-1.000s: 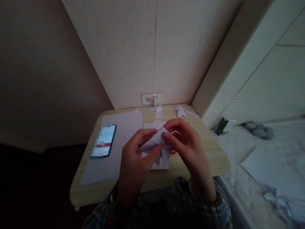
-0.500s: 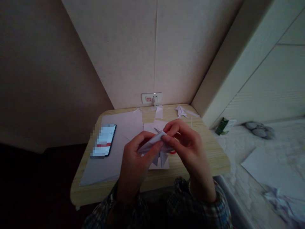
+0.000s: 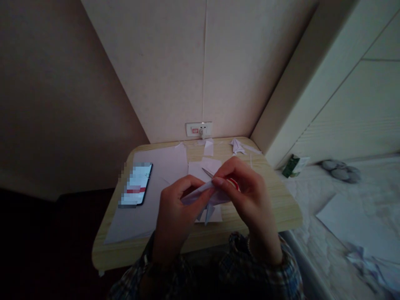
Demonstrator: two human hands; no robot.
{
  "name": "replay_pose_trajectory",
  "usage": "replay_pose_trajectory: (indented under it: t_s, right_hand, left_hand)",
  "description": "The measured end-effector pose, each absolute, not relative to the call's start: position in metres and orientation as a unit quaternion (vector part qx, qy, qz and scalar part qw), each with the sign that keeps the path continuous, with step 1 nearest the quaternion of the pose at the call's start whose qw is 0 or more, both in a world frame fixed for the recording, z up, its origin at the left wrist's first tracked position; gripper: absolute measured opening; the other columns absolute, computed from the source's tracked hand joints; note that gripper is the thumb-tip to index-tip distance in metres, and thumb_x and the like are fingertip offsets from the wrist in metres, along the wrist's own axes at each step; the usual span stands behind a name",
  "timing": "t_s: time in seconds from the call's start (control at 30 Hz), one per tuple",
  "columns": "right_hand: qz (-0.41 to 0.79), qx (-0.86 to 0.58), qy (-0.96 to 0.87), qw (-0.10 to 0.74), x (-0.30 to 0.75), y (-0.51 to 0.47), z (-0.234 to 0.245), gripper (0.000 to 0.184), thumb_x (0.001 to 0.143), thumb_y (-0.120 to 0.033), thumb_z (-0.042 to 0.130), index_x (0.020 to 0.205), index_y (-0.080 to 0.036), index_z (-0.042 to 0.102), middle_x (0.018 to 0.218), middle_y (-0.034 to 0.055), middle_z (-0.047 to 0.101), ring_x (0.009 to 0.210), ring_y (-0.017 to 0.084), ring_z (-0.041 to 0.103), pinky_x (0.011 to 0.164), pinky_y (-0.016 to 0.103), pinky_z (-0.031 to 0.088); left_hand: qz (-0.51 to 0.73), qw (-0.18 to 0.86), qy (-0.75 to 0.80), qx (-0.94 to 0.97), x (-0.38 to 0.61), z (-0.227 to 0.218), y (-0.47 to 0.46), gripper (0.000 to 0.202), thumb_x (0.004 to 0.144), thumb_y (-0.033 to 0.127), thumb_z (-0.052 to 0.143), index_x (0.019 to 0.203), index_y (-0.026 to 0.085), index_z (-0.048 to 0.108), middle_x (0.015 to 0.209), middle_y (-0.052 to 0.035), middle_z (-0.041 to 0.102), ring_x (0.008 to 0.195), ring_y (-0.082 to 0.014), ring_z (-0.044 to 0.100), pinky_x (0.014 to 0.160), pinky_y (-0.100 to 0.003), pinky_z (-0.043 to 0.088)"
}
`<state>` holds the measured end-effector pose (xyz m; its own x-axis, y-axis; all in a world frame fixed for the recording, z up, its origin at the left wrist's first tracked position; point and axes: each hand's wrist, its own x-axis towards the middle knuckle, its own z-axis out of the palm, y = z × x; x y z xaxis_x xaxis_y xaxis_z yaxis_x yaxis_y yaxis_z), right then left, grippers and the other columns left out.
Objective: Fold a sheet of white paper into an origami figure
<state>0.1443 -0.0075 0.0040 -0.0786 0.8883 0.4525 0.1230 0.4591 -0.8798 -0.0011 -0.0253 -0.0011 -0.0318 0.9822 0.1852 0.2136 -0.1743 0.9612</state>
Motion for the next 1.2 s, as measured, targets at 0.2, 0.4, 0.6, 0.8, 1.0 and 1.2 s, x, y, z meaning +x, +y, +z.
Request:
replay_pose_trajectory:
  t_s: [0.2,0.4,0.6,0.8,1.0,1.2]
  right_hand:
    - [0.339,-0.387,-0.669,0.536,0.145,-0.006,0.004,0.014,0.084,-0.015,0.066,0.072,-0.021,0.065,0.072,-0.0019,0.061,0.069,0.015,0.056,0.064,0.028,0.044]
    - [0.338,-0.412,-0.664,0.524,0.145,-0.003,0.001,0.015,0.084,-0.015,0.067,0.07,-0.02,0.064,0.068,-0.0028,0.059,0.066,0.014,0.054,0.062,0.027,0.041]
    - [0.297,-0.422,-0.699,0.494,0.144,-0.004,0.004,0.019,0.085,-0.012,0.066,0.068,-0.021,0.061,0.065,-0.0037,0.056,0.062,0.013,0.052,0.058,0.026,0.039]
    - [0.303,-0.405,-0.719,0.477,0.147,-0.005,0.004,0.02,0.089,-0.019,0.064,0.068,-0.021,0.062,0.065,-0.0029,0.059,0.062,0.014,0.055,0.057,0.026,0.04]
    - [0.346,-0.404,-0.717,0.45,0.148,-0.005,0.005,0.018,0.088,-0.029,0.066,0.073,-0.02,0.062,0.066,-0.0026,0.063,0.061,0.013,0.056,0.053,0.025,0.039]
    - [0.255,-0.41,-0.752,0.448,0.15,-0.007,0.006,0.02,0.087,-0.017,0.069,0.069,-0.021,0.059,0.067,-0.0032,0.058,0.063,0.014,0.052,0.059,0.027,0.039]
  left_hand:
    - [0.501,0.38,0.514,0.584,-0.005,-0.002,-0.023,0.016,0.074,0.021,0.072,0.061,0.02,0.064,0.057,0.006,0.064,0.054,-0.0118,0.058,0.051,-0.02,0.042]
    - [0.449,0.433,0.51,0.592,-0.008,0.001,-0.021,0.009,0.076,0.022,0.071,0.069,0.02,0.066,0.064,0.0057,0.066,0.062,-0.0131,0.061,0.056,-0.021,0.045]
    - [0.439,0.451,0.501,0.594,-0.01,-0.002,-0.019,0.006,0.077,0.022,0.07,0.072,0.02,0.067,0.069,0.0031,0.068,0.068,-0.0162,0.064,0.063,-0.023,0.049]
    - [0.46,0.405,0.5,0.612,-0.014,-0.002,-0.021,0.011,0.077,0.02,0.071,0.066,0.02,0.067,0.064,0.0028,0.068,0.065,-0.0155,0.064,0.063,-0.024,0.049]
    - [0.524,0.373,0.522,0.56,-0.017,0.004,-0.029,0.012,0.077,0.018,0.07,0.066,0.02,0.066,0.062,0.005,0.065,0.06,-0.0129,0.062,0.059,-0.022,0.048]
    - [0.474,0.245,0.529,0.66,-0.017,0.006,-0.03,0.014,0.076,0.014,0.068,0.065,0.02,0.061,0.063,0.0043,0.063,0.061,-0.013,0.061,0.06,-0.023,0.046]
